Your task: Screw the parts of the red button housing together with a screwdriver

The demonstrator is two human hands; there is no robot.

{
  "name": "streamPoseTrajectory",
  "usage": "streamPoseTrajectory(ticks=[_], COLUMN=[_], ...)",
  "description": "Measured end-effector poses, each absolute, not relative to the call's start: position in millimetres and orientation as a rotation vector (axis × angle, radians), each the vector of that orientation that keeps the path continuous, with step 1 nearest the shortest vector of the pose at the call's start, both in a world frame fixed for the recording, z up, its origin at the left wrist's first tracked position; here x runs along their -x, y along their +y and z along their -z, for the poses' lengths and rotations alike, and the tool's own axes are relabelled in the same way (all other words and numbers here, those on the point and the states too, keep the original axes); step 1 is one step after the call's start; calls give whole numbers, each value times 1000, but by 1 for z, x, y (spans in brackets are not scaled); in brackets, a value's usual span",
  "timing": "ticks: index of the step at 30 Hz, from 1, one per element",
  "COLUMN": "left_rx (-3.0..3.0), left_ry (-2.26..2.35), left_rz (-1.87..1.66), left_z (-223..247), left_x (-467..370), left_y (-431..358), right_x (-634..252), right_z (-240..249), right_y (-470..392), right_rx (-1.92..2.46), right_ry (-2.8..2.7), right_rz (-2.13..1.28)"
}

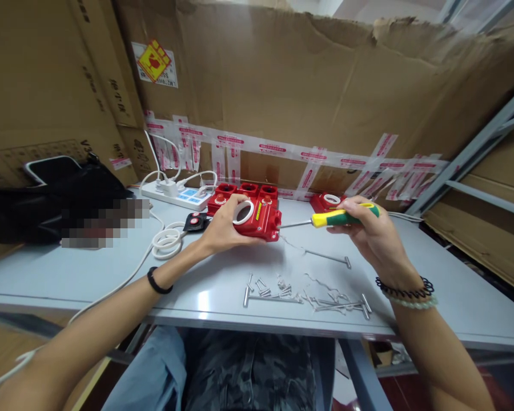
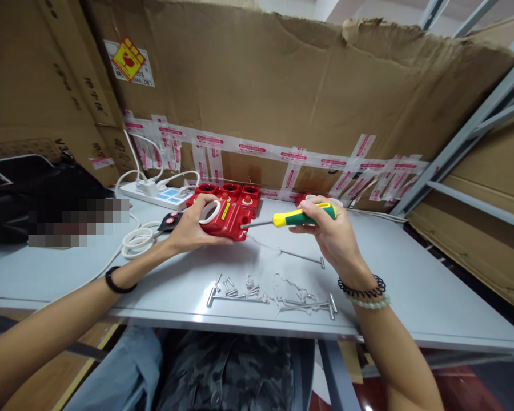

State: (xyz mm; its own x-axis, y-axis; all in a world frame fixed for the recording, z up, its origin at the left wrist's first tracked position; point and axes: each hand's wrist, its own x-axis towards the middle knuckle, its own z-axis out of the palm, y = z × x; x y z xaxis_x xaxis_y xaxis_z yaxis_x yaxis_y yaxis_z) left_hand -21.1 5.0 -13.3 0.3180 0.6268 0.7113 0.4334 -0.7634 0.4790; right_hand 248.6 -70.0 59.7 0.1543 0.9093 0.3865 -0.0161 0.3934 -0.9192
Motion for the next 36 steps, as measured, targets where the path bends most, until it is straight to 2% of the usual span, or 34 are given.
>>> streamPoseTrajectory(ticks=[9, 27, 36], left_rx=[-2314, -2312, -2254], left_ry=[978, 951, 995], left_rz=[-1418, -1417, -1411], left_z=[12, 11, 8], left_x=[23, 22, 23], left_y=[6, 4, 3], right_x=[-246, -247, -250], right_z=[-53, -50, -46], right_y=[-66, -65, -72], right_rx=[879, 888, 847], right_ry=[-1256, -1258, -1550], right_rz=[-674, -672, -233])
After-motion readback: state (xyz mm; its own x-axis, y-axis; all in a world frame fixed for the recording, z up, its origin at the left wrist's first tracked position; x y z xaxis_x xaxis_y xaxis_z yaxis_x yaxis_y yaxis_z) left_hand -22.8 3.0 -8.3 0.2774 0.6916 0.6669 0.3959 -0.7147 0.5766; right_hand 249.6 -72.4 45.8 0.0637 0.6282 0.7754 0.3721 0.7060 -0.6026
